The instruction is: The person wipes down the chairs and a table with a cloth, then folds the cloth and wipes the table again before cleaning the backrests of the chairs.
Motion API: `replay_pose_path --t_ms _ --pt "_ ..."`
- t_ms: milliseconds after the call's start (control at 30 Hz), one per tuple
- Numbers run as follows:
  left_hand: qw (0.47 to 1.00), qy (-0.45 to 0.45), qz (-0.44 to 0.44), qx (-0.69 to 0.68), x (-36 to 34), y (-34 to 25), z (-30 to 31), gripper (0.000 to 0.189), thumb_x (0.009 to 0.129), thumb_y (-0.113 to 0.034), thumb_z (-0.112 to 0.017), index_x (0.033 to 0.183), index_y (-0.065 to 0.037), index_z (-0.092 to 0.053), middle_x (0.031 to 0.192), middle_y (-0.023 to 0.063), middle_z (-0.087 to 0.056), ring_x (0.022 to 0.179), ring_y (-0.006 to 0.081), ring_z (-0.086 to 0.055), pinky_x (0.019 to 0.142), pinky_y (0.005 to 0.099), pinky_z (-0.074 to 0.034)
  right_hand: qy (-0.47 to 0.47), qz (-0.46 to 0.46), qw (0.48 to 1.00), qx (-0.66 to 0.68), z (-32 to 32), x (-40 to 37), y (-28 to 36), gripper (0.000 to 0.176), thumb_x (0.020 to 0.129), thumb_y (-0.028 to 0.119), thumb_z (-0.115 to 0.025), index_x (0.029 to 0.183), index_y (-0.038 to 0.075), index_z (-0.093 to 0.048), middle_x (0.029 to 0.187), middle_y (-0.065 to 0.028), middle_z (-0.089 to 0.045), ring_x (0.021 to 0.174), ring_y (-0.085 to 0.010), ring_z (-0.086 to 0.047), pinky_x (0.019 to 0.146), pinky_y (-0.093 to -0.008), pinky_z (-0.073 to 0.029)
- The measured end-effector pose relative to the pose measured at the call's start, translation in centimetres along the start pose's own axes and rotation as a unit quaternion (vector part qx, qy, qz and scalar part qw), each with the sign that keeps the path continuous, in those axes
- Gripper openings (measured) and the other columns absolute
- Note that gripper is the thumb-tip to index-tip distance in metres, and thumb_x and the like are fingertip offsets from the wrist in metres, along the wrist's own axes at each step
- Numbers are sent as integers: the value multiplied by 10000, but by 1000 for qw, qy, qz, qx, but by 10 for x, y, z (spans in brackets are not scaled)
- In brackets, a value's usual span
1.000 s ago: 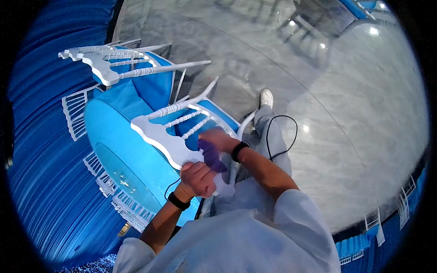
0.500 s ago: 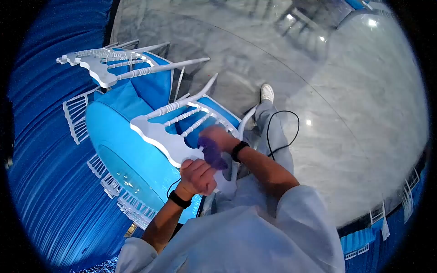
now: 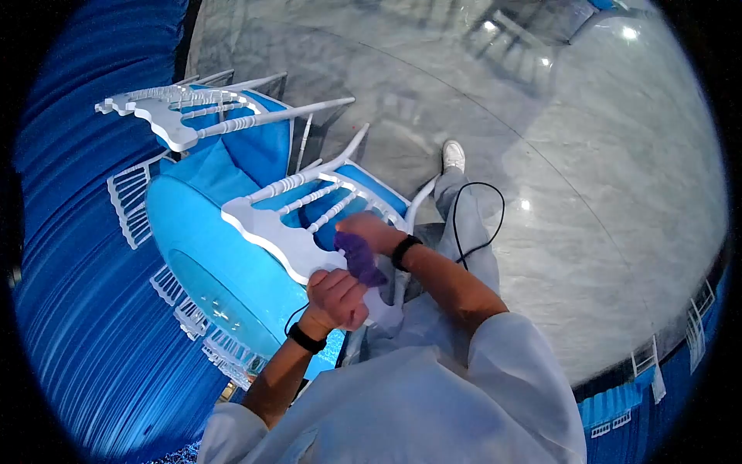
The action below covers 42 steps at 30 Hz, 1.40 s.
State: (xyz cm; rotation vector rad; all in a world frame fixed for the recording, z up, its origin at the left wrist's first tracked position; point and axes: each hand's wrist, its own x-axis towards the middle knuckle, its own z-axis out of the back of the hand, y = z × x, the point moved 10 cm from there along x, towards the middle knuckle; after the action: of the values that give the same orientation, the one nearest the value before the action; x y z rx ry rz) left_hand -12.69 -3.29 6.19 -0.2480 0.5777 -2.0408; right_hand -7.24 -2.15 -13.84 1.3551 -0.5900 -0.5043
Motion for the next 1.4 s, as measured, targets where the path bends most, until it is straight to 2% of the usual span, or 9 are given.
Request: replay_pose_path --t_ms 267,467,633,933,1067,1133,1200,1267,1400 --pt "1000 -4 -6 3 -3 0 0 126 548 -134 -593 668 -109 -566 629 17 -406 586 191 -474 512 331 -353 16 -43 999 8 -7 -2 -19 121 795 234 -606 848 125 -613 842 -91 -608 810 -327 -587 704 -436 -444" --pt "999 -48 -11 1 -2 -2 9 113 543 -131 -590 643 -116 -539 622 14 -397 591 189 -481 502 326 -358 -47 65 996 42 25 1 44 118 814 171 -587 900 97 -618 898 -99 -610 849 -310 -576 724 -426 -451" --pt "1000 10 0 20 -7 1 -4 123 601 -199 -533 661 -115 -599 662 25 -553 647 177 -545 656 325 -344 0 53 998 41 26 5 54 149 818 182 -570 922 108 -647 929 -112 -644 927 -300 -607 762 -395 -474" --pt "1000 -1 8 27 -10 2 -4 123 628 -208 -530 665 -117 -604 660 17 -552 662 173 -545 638 328 -346 52 -64 997 10 -9 0 -39 162 813 256 -585 841 105 -637 841 -153 -632 843 -362 -620 718 -462 -476" --pt "999 22 14 21 -9 4 -7 126 642 -212 -527 663 -114 -603 657 15 -556 648 174 -540 629 327 -347 55 42 997 26 -5 2 16 185 819 238 -585 911 86 -640 869 -156 -644 851 -367 -625 749 -464 -482" --pt "999 19 1 29 -12 3 -7 134 634 -222 -530 661 -112 -601 662 13 -560 651 171 -539 626 321 -347 -81 89 985 127 12 -1 40 167 824 210 -588 931 96 -645 887 -148 -653 850 -355 -631 753 -456 -483" --pt "1000 19 1 22 -14 2 -7 135 623 -222 -536 664 -112 -603 665 12 -555 657 171 -540 624 320 -348 -73 105 983 133 12 -8 26 156 830 180 -577 949 107 -646 903 -139 -658 849 -346 -634 751 -442 -488" --pt "1000 8 3 29 -9 5 -4 138 612 -223 -543 667 -112 -604 668 10 -551 664 171 -541 622 320 -348 111 61 992 7 -1 5 15 150 852 178 -549 933 107 -654 914 -135 -661 847 -348 -632 753 -440 -488" --pt "999 -44 12 -2 -3 4 10 124 564 -165 -611 601 -140 -495 628 -1 -406 625 174 -478 518 319 -361 110 -52 991 51 -10 6 -29 67 802 143 -596 818 82 -620 790 -118 -648 787 -313 -629 702 -384 -477"
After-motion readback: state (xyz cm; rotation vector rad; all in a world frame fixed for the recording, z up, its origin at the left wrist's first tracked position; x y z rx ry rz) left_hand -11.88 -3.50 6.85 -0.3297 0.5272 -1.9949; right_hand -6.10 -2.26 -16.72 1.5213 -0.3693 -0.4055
